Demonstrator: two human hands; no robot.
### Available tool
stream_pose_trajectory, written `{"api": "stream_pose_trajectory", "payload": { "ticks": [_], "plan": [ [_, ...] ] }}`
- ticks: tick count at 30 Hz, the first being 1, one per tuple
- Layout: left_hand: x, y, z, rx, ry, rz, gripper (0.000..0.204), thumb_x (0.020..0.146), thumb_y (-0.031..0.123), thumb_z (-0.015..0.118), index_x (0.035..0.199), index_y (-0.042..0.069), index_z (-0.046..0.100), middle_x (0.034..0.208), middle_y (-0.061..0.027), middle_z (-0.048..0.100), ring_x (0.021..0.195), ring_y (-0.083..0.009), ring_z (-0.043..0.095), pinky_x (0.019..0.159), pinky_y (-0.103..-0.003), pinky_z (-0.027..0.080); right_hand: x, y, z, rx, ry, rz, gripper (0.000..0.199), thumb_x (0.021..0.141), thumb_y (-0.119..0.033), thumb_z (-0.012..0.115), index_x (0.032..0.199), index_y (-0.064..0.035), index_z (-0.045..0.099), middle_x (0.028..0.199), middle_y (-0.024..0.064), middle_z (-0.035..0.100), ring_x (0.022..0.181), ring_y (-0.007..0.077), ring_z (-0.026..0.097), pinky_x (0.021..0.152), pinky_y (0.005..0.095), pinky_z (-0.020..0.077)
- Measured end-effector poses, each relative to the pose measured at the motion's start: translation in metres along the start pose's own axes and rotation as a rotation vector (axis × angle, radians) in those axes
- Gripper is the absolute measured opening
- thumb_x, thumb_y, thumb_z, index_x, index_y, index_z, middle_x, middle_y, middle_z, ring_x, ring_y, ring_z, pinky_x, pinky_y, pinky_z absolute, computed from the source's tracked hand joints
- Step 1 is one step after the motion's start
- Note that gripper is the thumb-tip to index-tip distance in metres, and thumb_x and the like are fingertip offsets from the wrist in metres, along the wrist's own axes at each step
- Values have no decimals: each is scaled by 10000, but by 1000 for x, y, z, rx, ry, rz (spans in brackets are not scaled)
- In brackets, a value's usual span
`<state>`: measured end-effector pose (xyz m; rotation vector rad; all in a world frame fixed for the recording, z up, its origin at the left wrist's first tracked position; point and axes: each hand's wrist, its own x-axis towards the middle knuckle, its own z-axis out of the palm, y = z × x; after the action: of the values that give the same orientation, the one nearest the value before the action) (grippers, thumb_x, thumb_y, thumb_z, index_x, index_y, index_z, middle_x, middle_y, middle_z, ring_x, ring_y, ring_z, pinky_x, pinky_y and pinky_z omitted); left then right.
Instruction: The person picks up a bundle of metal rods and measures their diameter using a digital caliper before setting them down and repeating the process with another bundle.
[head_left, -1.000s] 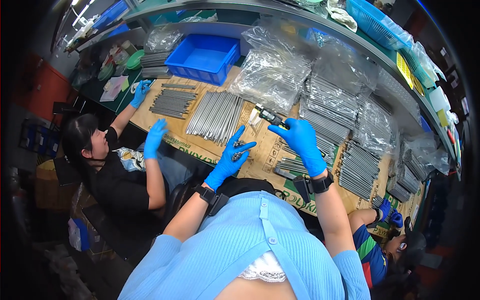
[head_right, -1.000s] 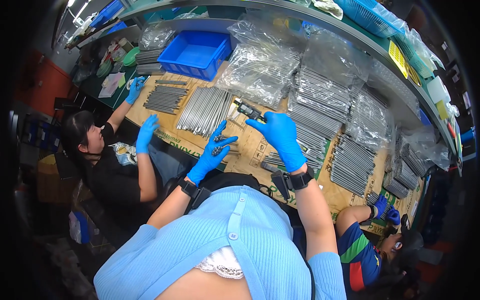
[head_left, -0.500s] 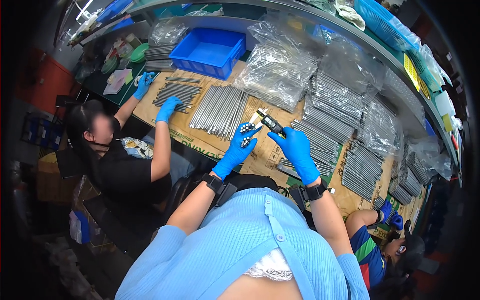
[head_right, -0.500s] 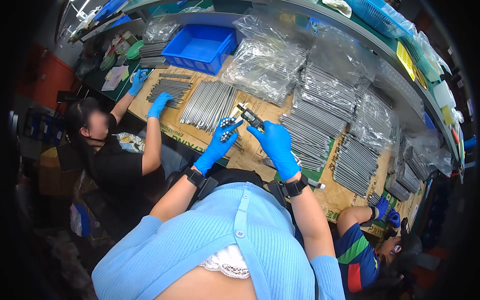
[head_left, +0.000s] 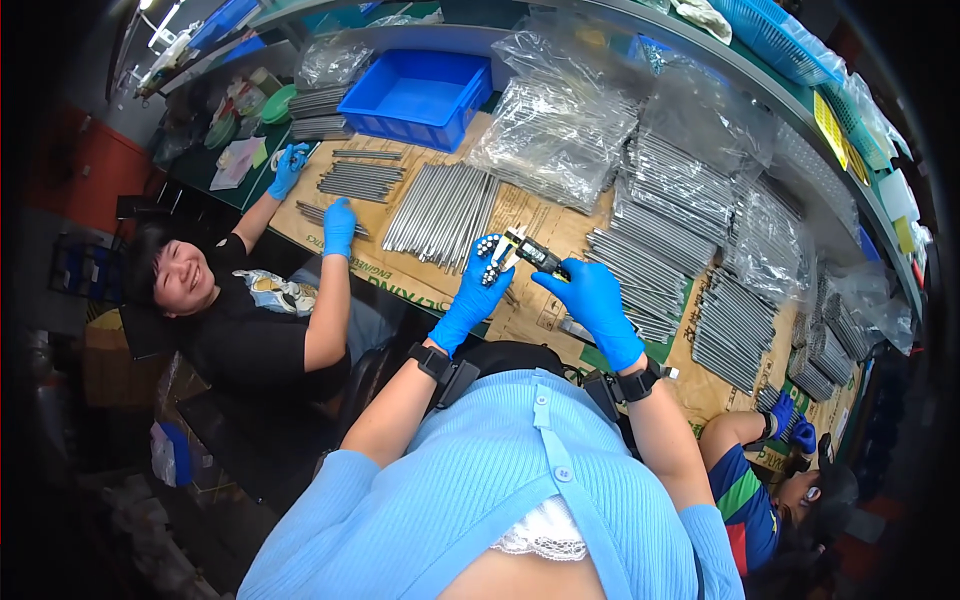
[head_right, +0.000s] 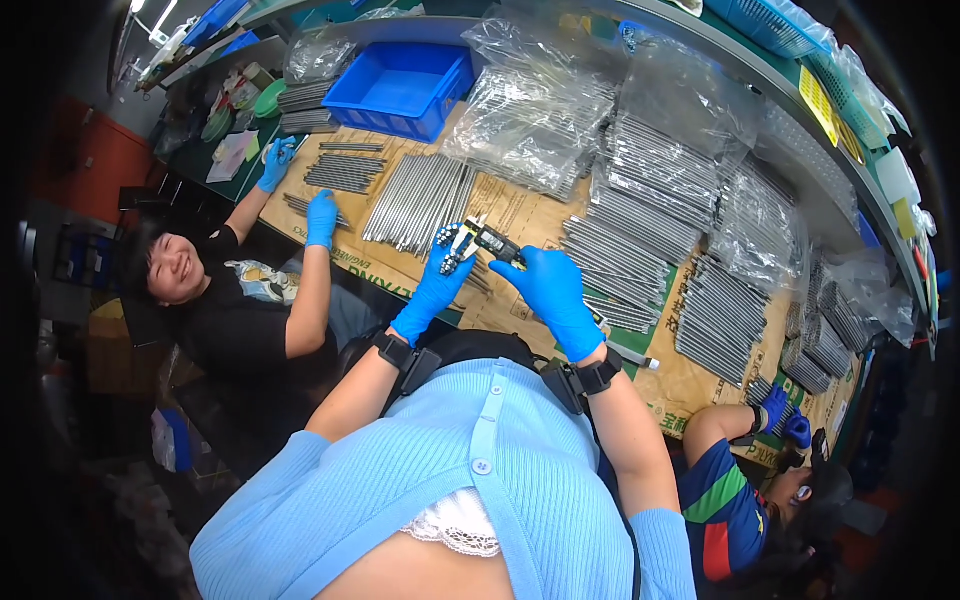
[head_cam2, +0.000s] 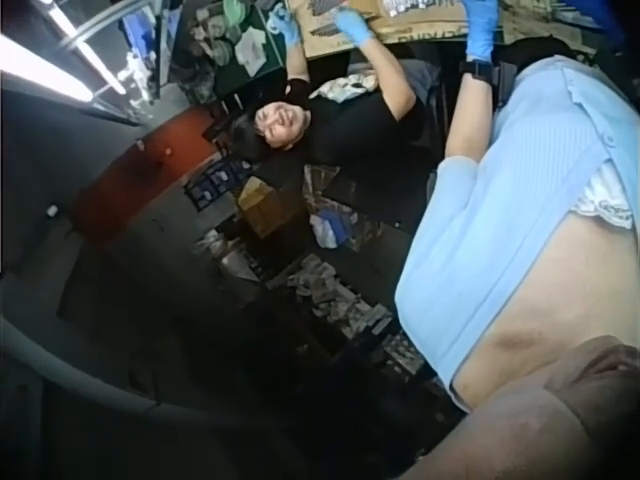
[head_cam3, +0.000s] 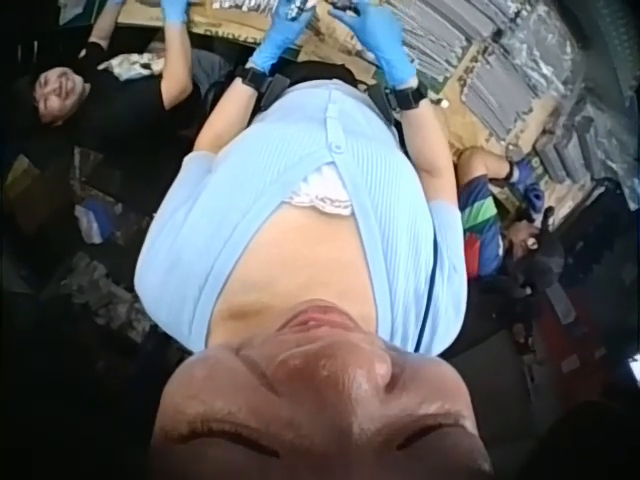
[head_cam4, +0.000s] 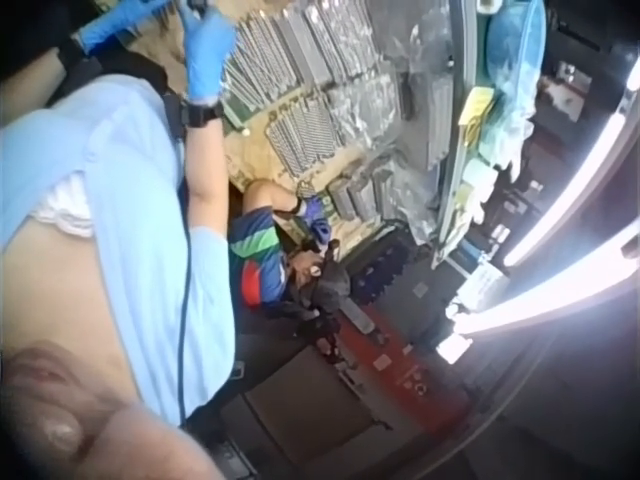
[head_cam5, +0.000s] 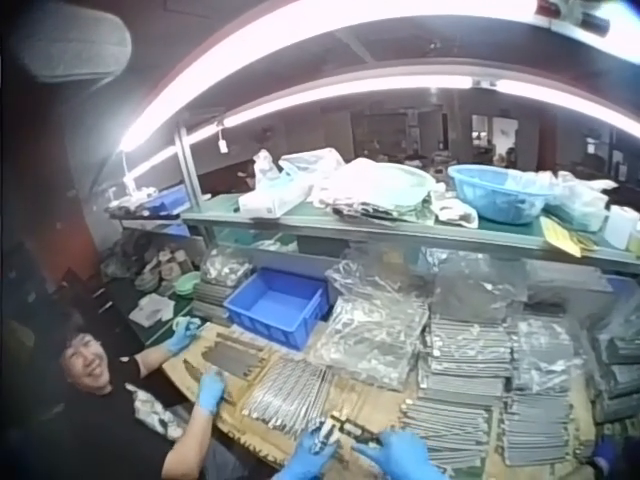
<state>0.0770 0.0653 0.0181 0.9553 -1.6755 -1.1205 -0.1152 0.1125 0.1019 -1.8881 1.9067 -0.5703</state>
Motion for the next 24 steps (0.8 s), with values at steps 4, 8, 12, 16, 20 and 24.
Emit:
{"api": "stream_pose_trajectory", "payload": {
  "ticks": [4,8,12,16,20,24],
  "plan": [
    [0,-2,-3,11,-20,-19,427,807,51,601,1210,-4,470,1188,-155,430,1137,-278,451,970,-329,366,-1,2,-1,-10,-10,-1,521,745,-553,642,719,-32,647,506,112,541,468,240,562,436,344,416],
    [-3,2,-1,51,-28,12,434,808,69,618,1211,0,474,1188,-156,425,1151,-280,437,972,-335,366,-1,2,-5,-39,-33,-10,525,735,-554,654,698,-30,649,489,100,529,442,217,541,421,328,390],
    [-3,8,3,179,-37,76,469,805,94,641,1236,13,476,1208,-151,419,1168,-276,424,977,-336,363,-4,4,-13,-39,-58,19,544,727,-570,652,678,-28,644,484,98,527,433,212,532,415,324,381],
    [-5,14,-5,260,-82,143,484,810,108,645,1262,32,487,1241,-141,412,1171,-265,427,984,-331,359,-4,8,-29,-28,-54,54,555,722,-579,650,672,-26,642,478,95,523,422,212,524,412,322,376],
    [-14,21,-18,237,-150,123,458,826,103,625,1265,49,508,1256,-132,419,1176,-254,435,988,-326,360,-2,12,-49,-37,-43,81,558,725,-578,648,674,-22,641,475,93,523,414,211,519,412,320,378],
    [-25,30,-29,197,-210,64,441,837,102,598,1266,47,514,1266,-118,440,1186,-247,428,1003,-327,336,6,10,-55,-70,-4,63,579,722,-605,625,676,-29,640,499,114,542,457,242,560,429,343,418]
  ]
}}
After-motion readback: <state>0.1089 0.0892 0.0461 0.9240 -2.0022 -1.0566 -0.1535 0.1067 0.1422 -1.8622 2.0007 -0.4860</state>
